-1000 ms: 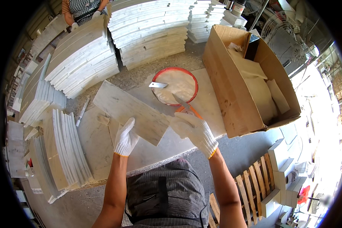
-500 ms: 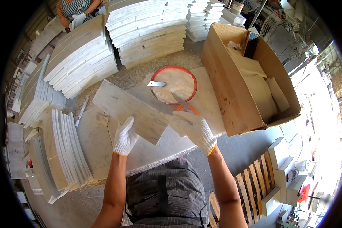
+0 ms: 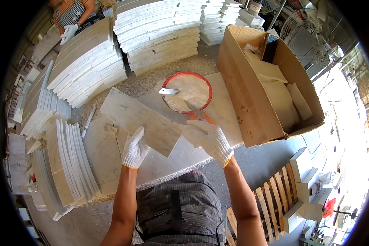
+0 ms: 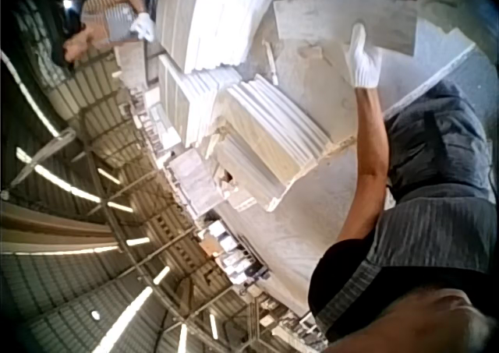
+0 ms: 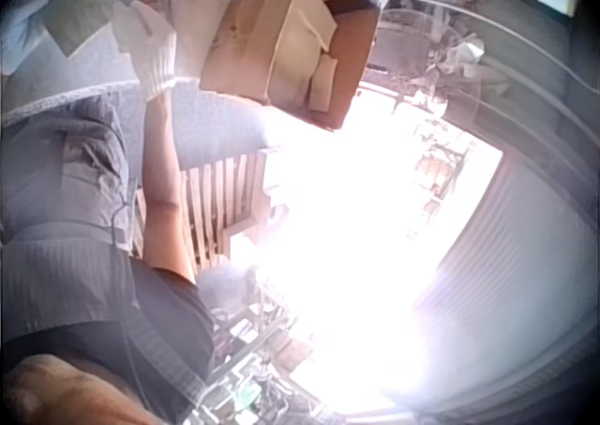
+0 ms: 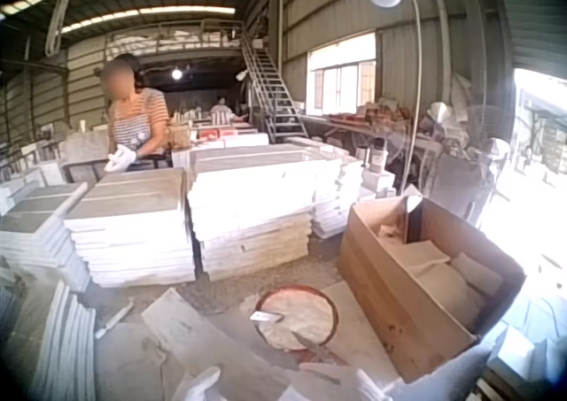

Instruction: The person applies adhesive to rectangular white panels using a putty knife and a small bottle, then wipes the surface with a cloth. The person handles each panel one at a time, spreading the adhesive and cleaning the surface before placing the panel aside.

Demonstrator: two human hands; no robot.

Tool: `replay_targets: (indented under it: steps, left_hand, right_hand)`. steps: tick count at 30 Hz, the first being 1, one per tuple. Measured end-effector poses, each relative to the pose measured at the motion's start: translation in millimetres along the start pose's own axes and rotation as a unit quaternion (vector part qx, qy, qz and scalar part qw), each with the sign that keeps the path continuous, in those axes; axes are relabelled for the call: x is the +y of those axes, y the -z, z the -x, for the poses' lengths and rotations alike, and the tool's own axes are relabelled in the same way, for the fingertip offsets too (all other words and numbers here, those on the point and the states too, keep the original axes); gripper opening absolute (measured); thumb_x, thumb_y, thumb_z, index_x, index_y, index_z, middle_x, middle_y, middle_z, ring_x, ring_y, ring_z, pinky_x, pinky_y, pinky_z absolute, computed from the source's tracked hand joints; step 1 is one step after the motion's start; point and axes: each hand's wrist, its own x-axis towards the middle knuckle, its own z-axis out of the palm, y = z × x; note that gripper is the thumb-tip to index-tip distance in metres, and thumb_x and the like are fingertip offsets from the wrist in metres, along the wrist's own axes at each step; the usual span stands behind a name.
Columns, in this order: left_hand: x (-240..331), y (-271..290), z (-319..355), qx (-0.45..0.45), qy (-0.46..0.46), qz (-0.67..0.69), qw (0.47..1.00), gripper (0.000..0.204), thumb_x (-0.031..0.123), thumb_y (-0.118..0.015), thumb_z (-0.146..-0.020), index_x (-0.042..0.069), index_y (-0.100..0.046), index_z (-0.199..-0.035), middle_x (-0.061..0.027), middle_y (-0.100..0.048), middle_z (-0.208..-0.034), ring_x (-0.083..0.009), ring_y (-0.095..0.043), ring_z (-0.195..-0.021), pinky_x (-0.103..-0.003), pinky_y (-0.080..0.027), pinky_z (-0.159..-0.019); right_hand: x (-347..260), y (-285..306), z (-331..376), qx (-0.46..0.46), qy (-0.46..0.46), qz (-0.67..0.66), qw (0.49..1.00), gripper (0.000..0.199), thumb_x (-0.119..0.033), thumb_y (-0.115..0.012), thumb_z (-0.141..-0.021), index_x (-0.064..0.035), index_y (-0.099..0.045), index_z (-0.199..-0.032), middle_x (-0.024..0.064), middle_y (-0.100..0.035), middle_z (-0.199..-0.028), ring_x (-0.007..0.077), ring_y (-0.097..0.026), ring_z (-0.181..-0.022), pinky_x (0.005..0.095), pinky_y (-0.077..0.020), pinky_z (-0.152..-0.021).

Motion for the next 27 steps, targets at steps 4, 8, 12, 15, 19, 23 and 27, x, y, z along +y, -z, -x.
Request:
replay_targets:
  steps: [4, 8, 12, 15, 19, 23, 27]
  left_hand:
    - [0, 3, -1, 0.0, -0.001, -0.003, 1.0, 0.048, -0.003, -0.059, -0.094, 0.005, -0.047, -0.14, -0.0097, -0.058, -0.13, -0.0234, -0.058, -0.121, -0.041, -0.049, -0.106]
    - [0, 1, 0, 0.0, -0.004, 0.001, 1.0, 0.048, -0.003, -0.058, -0.094, 0.004, -0.047, -0.14, -0.01, -0.058, -0.13, -0.0234, -0.058, -0.121, -0.041, -0.049, -0.106]
    - [0, 0, 0, 0.001, 0.003, 0.002, 1.0, 0.049, -0.003, -0.058, -0.094, 0.004, -0.046, -0.141, -0.0102, -0.059, -0.13, -0.024, -0.058, -0.121, -0.041, -0.049, -0.106]
    - [0, -6, 1, 0.0, 0.002, -0.006, 1.0, 0.045, -0.002, -0.059, -0.094, 0.005, -0.049, -0.138, -0.0091, -0.06, -0.127, -0.0222, -0.059, -0.119, -0.039, -0.049, -0.104]
    - [-2, 25, -5, 0.036, 0.035, -0.024, 0.998, 0.033, 0.007, -0.061, -0.097, 0.003, -0.056, -0.129, -0.011, -0.063, -0.122, -0.0225, -0.059, -0.117, -0.037, -0.047, -0.104]
    - [-3, 41, -8, 0.09, 0.074, -0.03, 0.993, 0.016, 0.004, -0.069, -0.092, 0.01, -0.065, -0.107, 0.0023, -0.063, -0.095, -0.0072, -0.06, -0.09, -0.025, -0.049, -0.082]
    - [0, 7, 0, 0.116, 0.064, -0.032, 0.991, 0.01, 0.005, -0.071, -0.091, 0.011, -0.067, -0.099, 0.0043, -0.061, -0.089, -0.0044, -0.057, -0.082, -0.023, -0.046, -0.074]
  right_hand:
    - [-3, -1, 0, 0.001, -0.006, -0.001, 1.0, 0.032, -0.018, -0.064, -0.095, 0.0027, -0.067, -0.12, 0.0039, -0.063, -0.091, 0.0112, -0.06, -0.071, 0.0254, -0.0497, -0.064]
    - [-5, -1, 0, 0.0, -0.013, -0.007, 1.0, 0.032, -0.016, -0.066, -0.095, 0.0048, -0.066, -0.119, 0.0047, -0.063, -0.094, 0.0116, -0.061, -0.073, 0.0255, -0.0506, -0.063]
    - [-6, 1, 1, -0.002, -0.008, -0.001, 1.0, 0.034, -0.018, -0.064, -0.095, 0.0039, -0.066, -0.121, 0.0041, -0.064, -0.092, 0.011, -0.06, -0.072, 0.0252, -0.0498, -0.064]
    - [-8, 4, 3, -0.004, -0.006, -0.017, 1.0, 0.041, -0.025, -0.061, -0.096, 0.0021, -0.064, -0.126, 0.0027, -0.064, -0.092, 0.0104, -0.059, -0.074, 0.0252, -0.0485, -0.066]
    - [-3, 8, 18, 0.02, -0.003, -0.186, 0.982, 0.053, -0.03, -0.065, -0.093, 0.0025, -0.056, -0.134, 0.0028, -0.062, -0.096, 0.0112, -0.056, -0.077, 0.0262, -0.0469, -0.068]
    - [20, 31, 38, 0.038, -0.007, -0.356, 0.934, 0.07, -0.037, -0.075, -0.086, 0.0029, -0.049, -0.138, 0.0033, -0.058, -0.092, 0.0136, -0.052, -0.077, 0.0266, -0.0437, -0.069]
    - [38, 49, 47, 0.069, -0.002, -0.365, 0.928, 0.066, -0.04, -0.078, -0.085, 0.0009, -0.052, -0.13, 0.002, -0.056, -0.094, 0.0159, -0.053, -0.084, 0.029, -0.0458, -0.074]
